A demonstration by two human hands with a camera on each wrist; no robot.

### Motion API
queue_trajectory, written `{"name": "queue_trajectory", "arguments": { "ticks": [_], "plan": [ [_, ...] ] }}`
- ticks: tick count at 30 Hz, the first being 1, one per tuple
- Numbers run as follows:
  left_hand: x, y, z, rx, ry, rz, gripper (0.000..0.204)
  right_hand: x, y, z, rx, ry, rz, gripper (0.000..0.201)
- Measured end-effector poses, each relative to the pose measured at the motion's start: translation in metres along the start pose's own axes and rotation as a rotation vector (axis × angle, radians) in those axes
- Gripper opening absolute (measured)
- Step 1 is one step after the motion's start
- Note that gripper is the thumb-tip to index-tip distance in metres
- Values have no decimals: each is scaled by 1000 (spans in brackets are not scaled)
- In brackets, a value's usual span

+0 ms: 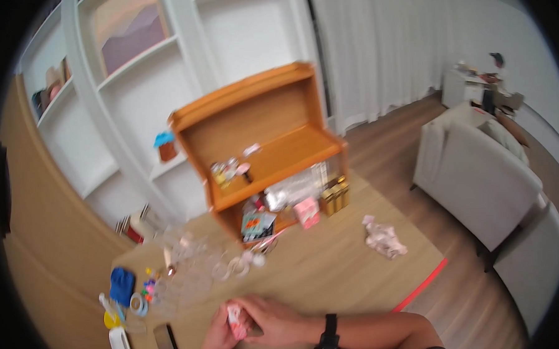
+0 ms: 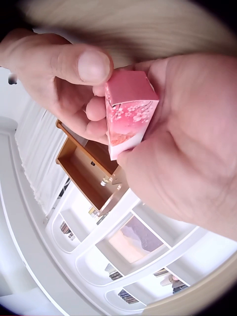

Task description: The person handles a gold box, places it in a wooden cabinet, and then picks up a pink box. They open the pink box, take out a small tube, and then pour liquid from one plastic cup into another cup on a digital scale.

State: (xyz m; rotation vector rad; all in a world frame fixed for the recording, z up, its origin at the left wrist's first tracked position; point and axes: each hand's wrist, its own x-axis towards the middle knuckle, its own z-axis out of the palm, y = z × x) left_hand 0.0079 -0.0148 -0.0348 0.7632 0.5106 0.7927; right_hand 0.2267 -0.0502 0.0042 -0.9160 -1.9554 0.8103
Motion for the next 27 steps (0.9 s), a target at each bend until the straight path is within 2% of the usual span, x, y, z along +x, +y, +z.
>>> {"name": "queue_trajectory", "arguments": {
  "ticks": [1,3,7,10,12,15,27],
  "plan": [
    [0,4,14,-15,64,9,52,3,-4,-5,-4,-9,-32,94],
    [2,7,12,-153,-4,-23,55,4,-7,-8,2,-55,42,97],
    [-3,15,22,-166,79,-19,56,1,0,-4,-3,-73,79,101],
    [-1,10,9,-187,46,-52,56,1,-1,-5,-65,-125,83,104],
    [0,10,6,-298,-97,-48,55,1,0,-3,-73,-89,70,105],
    [-1,14,10,-332,-134,-53,54,1,-1,-3,-76,-96,77,104],
    [0,15,16,-292,-139,-20,51,2,-2,-7,-146,-116,62,102]
  ]
}}
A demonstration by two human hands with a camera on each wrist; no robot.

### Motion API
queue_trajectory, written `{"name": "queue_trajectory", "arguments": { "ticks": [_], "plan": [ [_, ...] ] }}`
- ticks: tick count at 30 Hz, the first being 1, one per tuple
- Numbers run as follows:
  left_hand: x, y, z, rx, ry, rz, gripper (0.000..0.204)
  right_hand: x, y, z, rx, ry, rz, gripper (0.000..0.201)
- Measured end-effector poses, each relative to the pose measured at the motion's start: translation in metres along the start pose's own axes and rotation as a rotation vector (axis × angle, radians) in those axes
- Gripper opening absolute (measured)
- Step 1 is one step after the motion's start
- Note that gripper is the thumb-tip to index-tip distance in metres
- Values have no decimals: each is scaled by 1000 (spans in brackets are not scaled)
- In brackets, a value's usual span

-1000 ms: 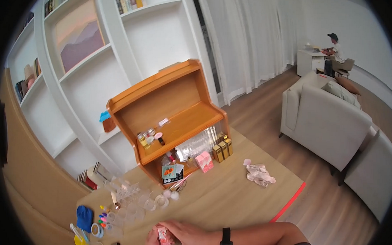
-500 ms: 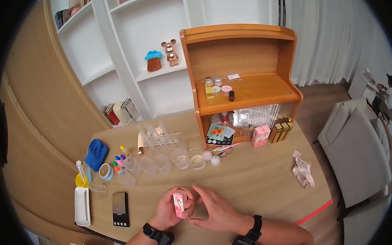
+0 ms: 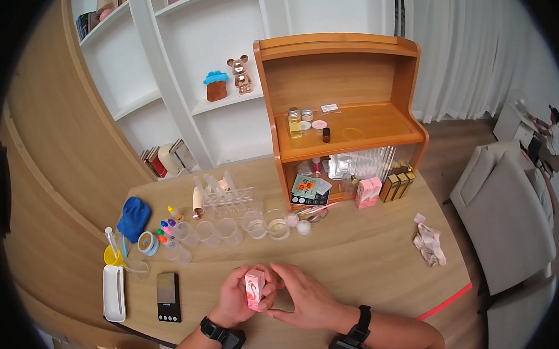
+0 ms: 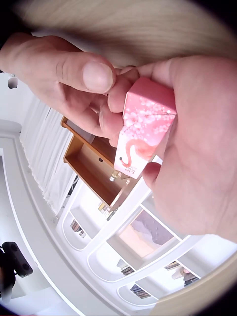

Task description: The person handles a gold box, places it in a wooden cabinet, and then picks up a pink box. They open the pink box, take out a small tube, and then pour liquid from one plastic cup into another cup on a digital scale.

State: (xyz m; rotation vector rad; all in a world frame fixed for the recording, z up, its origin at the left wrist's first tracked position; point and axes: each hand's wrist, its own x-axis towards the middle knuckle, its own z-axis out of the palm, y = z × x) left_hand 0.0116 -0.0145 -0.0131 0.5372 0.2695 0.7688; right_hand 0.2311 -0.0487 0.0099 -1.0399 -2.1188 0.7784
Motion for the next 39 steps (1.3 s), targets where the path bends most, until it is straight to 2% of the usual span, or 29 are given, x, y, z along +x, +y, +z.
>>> {"name": "queue_trajectory", "arguments": {
  "ticks": [6,9,13,16,18,21,24,30,33,39],
  "plan": [
    [0,-3,-3,110,128,-10,52,0,-1,-1,67,-20,37,99],
    [-1,-2,-3,49,53,1,50,-1,4,2,35,-2,7,96],
    [0,-3,4,-1,58,-11,52,0,4,2,57,6,16,94],
    [-1,-4,8,12,100,-39,54,0,4,2,44,21,6,99],
    [-1,-1,11,250,173,-41,53,0,0,-2,71,-10,29,103],
    [-2,-2,10,205,132,-24,47,1,-4,-2,78,58,2,101],
    [1,-6,5,198,60,-18,41,1,-2,-2,93,31,-5,109],
    [-1,-10,11,309,136,-35,30,1,0,1,99,25,-26,102],
    [-1,-7,15,304,104,-42,27,3,-3,-2,108,22,-21,97],
    [-3,-9,9,310,96,-46,31,3,-5,-3,124,31,-31,98]
  ]
}}
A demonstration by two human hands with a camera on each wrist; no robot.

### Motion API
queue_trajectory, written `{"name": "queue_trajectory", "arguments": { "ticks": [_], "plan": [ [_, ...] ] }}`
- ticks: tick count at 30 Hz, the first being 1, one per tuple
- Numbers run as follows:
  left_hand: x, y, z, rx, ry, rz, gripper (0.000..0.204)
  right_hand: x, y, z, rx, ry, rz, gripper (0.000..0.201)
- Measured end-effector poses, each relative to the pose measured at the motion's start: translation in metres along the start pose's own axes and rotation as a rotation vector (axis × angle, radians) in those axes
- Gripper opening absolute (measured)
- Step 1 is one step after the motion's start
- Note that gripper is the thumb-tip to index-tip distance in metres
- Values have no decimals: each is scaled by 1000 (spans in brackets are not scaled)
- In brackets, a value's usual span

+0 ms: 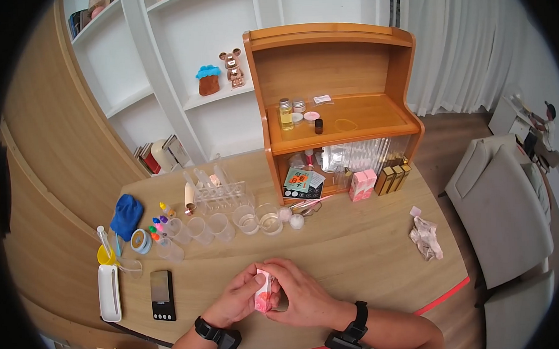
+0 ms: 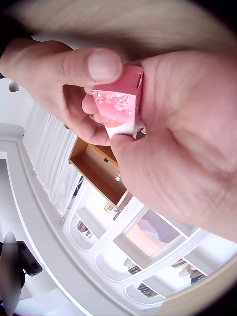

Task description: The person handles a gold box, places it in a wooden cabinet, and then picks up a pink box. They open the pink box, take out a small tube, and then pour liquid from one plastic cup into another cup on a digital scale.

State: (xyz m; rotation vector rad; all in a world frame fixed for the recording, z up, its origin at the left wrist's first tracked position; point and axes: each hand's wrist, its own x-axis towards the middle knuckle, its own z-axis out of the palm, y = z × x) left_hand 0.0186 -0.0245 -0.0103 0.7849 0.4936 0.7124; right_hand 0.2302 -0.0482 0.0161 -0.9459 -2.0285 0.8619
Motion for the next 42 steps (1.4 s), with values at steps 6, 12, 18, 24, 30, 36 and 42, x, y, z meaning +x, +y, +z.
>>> {"name": "queue_trajectory", "arguments": {
  "ticks": [6,12,18,24,30,36,42],
  "plan": [
    [0,1,0,12,-21,79,28,-1,-2,3,-3,53,27,97],
    [-2,4,4,46,15,64,26,-2,0,3,-33,66,-29,100],
    [-3,4,5,47,20,49,29,-3,3,2,-67,50,-31,98],
    [-3,6,8,46,25,43,28,-2,3,0,-108,52,-30,94],
    [-5,6,6,71,38,32,26,-2,0,0,-111,29,34,89],
    [-4,7,5,48,14,44,26,-2,5,2,-98,61,-20,89],
    [-4,8,6,55,43,23,33,-3,4,2,-74,74,-35,92]
  ]
}}
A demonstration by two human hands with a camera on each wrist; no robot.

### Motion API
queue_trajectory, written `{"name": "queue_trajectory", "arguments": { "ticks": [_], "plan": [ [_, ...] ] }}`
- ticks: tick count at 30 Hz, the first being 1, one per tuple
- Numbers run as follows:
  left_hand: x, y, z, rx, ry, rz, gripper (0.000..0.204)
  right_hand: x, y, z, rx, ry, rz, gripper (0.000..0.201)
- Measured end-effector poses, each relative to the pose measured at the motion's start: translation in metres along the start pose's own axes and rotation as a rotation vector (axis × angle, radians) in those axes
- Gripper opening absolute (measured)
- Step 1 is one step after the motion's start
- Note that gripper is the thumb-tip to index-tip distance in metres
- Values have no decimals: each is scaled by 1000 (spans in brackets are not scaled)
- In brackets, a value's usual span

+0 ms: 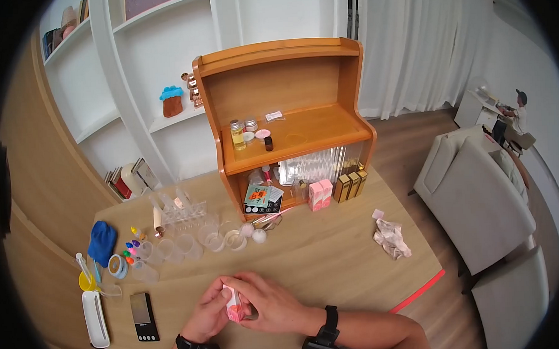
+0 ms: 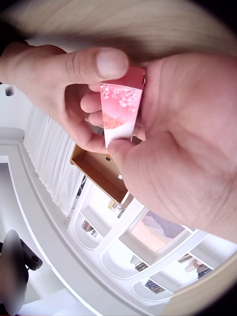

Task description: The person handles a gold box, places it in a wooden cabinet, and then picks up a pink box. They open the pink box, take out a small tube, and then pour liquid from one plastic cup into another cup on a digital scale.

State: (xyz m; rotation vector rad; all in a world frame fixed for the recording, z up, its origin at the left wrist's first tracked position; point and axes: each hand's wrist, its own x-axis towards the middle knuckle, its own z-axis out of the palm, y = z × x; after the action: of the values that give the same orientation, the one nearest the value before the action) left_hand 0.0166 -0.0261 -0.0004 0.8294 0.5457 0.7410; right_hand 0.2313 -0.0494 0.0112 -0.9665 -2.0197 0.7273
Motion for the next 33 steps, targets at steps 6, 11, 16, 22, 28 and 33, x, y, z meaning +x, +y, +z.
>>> {"name": "queue_trajectory", "arguments": {
  "ticks": [6,11,16,22,28,33],
  "plan": [
    [2,-7,1,68,36,1,38,-2,5,5,-100,79,-12,96],
    [6,-16,-4,262,76,53,38,-2,7,3,-171,58,-48,98],
    [8,-6,-1,32,117,16,32,7,-1,-27,-121,128,-28,83],
    [11,-9,-12,34,92,67,30,16,60,-78,-487,684,157,74],
    [12,-6,-11,339,254,376,24,32,81,-91,-820,844,229,72],
    [7,11,-14,707,539,570,24,45,112,-101,-973,836,241,76]
  ]
}}
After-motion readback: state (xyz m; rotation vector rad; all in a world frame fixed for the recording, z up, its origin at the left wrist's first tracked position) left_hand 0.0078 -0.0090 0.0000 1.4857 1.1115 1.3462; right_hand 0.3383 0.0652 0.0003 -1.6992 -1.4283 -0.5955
